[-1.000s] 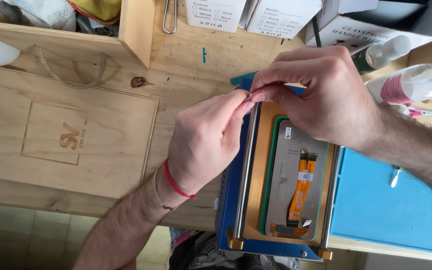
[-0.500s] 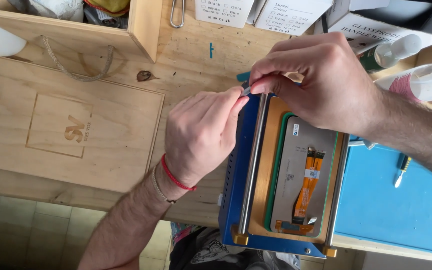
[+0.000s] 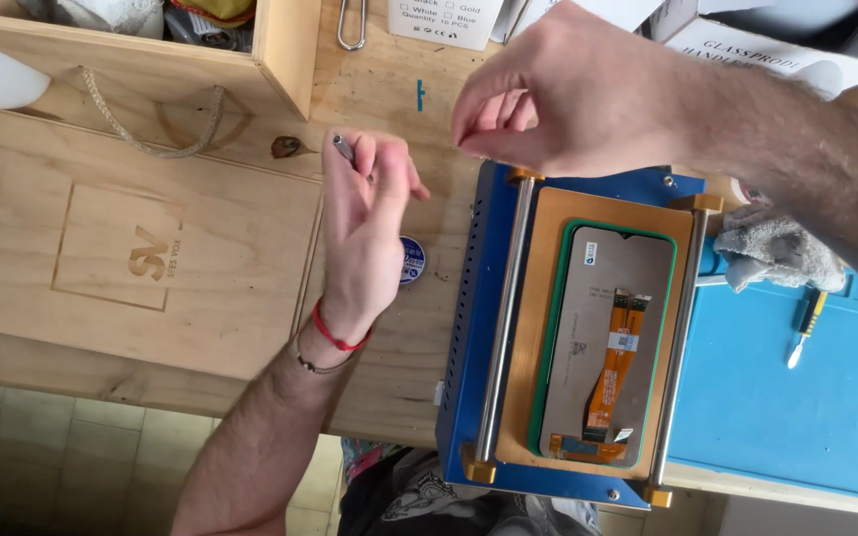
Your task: A person uses a screen separator machine and a thin wire to separate the glass from an LCD screen, then applies tape to the component.
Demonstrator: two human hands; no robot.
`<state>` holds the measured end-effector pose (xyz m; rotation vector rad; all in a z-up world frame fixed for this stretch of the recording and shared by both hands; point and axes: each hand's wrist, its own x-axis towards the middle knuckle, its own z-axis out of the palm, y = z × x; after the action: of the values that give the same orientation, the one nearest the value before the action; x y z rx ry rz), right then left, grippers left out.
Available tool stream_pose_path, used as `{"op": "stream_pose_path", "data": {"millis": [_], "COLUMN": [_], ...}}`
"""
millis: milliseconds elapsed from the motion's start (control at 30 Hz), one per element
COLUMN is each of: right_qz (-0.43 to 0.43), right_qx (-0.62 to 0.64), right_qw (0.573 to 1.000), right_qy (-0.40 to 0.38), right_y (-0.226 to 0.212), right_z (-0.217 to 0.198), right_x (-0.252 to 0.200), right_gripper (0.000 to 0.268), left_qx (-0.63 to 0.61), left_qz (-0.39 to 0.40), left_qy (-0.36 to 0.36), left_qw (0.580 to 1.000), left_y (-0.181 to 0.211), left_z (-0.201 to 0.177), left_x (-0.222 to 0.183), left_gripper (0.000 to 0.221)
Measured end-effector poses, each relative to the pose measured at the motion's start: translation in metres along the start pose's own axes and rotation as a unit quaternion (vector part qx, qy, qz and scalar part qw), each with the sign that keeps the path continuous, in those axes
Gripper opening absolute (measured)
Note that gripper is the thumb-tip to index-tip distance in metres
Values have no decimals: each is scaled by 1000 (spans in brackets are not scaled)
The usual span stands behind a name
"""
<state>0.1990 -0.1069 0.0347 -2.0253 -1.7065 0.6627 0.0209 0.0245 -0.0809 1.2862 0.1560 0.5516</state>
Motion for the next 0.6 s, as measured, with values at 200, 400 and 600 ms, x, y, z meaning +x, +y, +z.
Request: {"op": "stream_pose_path", "data": {"millis": [200, 400, 600], "right_qz": [-51, 2, -63], "right_qx": [14, 49, -68], "right_qw": [998, 999, 993], "right_qy": [-32, -11, 70], "right_y": [-7, -10, 18], "right_z": [19, 25, 45], "right_x": [22, 33, 54], "right_gripper": [10, 7, 12], "left_qx": [117, 266, 70], "left_qz": [182, 307, 47], "left_qy": [84, 111, 63], "left_qw": [973, 907, 994], "left_y": [5, 10, -1], "left_z": [6, -5, -13], "left_x": [4, 7, 13], "left_gripper": [61, 60, 51]}}
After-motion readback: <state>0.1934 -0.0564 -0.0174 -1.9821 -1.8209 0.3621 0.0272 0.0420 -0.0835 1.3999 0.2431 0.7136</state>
